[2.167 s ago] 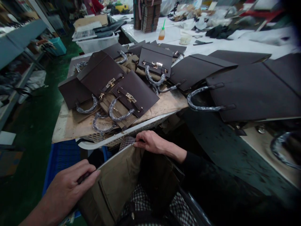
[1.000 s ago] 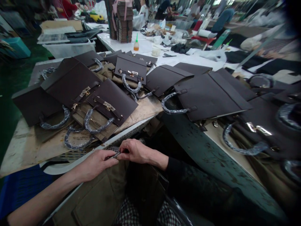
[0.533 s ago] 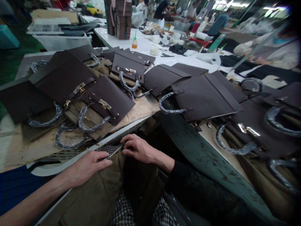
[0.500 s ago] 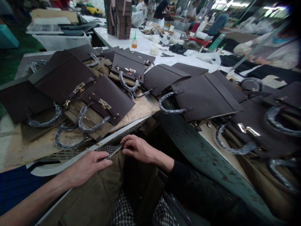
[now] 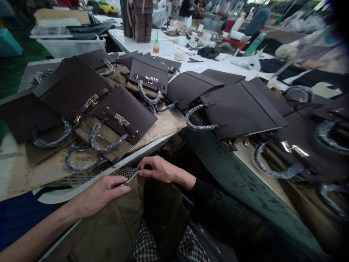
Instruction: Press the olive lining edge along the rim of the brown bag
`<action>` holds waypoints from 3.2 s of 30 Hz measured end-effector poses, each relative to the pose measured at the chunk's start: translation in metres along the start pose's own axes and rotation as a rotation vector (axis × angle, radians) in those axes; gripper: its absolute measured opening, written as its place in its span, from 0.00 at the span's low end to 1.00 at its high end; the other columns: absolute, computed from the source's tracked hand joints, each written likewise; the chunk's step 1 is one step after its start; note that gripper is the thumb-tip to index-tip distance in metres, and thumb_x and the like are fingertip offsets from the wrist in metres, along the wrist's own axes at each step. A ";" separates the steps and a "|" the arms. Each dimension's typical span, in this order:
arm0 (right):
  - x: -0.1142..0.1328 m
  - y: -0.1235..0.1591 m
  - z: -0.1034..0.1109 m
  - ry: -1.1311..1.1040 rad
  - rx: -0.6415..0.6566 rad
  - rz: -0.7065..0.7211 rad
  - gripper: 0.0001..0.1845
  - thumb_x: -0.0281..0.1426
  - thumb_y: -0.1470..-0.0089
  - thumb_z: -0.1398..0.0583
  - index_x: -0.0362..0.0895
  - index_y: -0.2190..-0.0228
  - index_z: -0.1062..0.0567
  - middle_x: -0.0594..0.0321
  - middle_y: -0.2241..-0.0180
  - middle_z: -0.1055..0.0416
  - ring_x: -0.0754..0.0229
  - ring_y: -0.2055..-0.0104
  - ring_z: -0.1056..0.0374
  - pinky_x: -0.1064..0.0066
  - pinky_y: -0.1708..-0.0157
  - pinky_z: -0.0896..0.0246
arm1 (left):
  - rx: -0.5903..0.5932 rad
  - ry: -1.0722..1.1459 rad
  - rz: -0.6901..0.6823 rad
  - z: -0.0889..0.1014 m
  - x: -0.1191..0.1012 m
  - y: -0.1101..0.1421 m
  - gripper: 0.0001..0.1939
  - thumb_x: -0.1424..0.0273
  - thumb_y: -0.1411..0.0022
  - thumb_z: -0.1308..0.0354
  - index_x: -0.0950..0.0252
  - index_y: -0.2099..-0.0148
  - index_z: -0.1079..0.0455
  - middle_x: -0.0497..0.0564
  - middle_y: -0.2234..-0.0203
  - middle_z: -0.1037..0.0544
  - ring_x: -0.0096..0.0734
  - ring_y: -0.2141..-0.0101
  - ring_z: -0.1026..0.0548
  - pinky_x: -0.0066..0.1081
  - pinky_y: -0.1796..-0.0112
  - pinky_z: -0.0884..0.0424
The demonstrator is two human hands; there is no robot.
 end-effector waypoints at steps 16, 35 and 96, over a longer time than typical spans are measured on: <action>0.004 -0.006 -0.005 0.109 -0.099 -0.130 0.11 0.39 0.47 0.36 0.44 0.71 0.22 0.67 0.76 0.28 0.65 0.73 0.35 0.74 0.73 0.51 | -0.181 -0.438 0.035 0.007 -0.018 -0.025 0.17 0.54 0.36 0.48 0.62 0.65 0.28 0.45 0.75 0.26 0.35 0.70 0.28 0.29 0.70 0.43; -0.017 -0.003 0.002 -0.041 -0.119 -0.264 0.17 0.42 0.54 0.31 0.41 0.71 0.27 0.63 0.72 0.26 0.60 0.69 0.32 0.72 0.70 0.43 | -0.180 -0.299 0.067 0.003 -0.007 -0.051 0.17 0.62 0.41 0.47 0.63 0.78 0.44 0.41 0.82 0.46 0.26 0.77 0.42 0.28 0.76 0.52; 0.008 0.162 -0.023 -0.916 -0.129 -0.371 0.29 0.37 0.51 0.31 0.45 0.47 0.24 0.57 0.51 0.22 0.51 0.51 0.26 0.58 0.46 0.35 | 0.240 -0.317 -0.298 -0.012 -0.076 -0.016 0.19 0.61 0.37 0.40 0.56 0.45 0.31 0.46 0.51 0.24 0.36 0.51 0.28 0.28 0.50 0.36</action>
Point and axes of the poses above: each hand's wrist, its own y-axis away from the middle knuckle, its own z-axis out of the back of the hand, x = y × z, the point moved 4 cm from there along -y, towards the middle knuckle
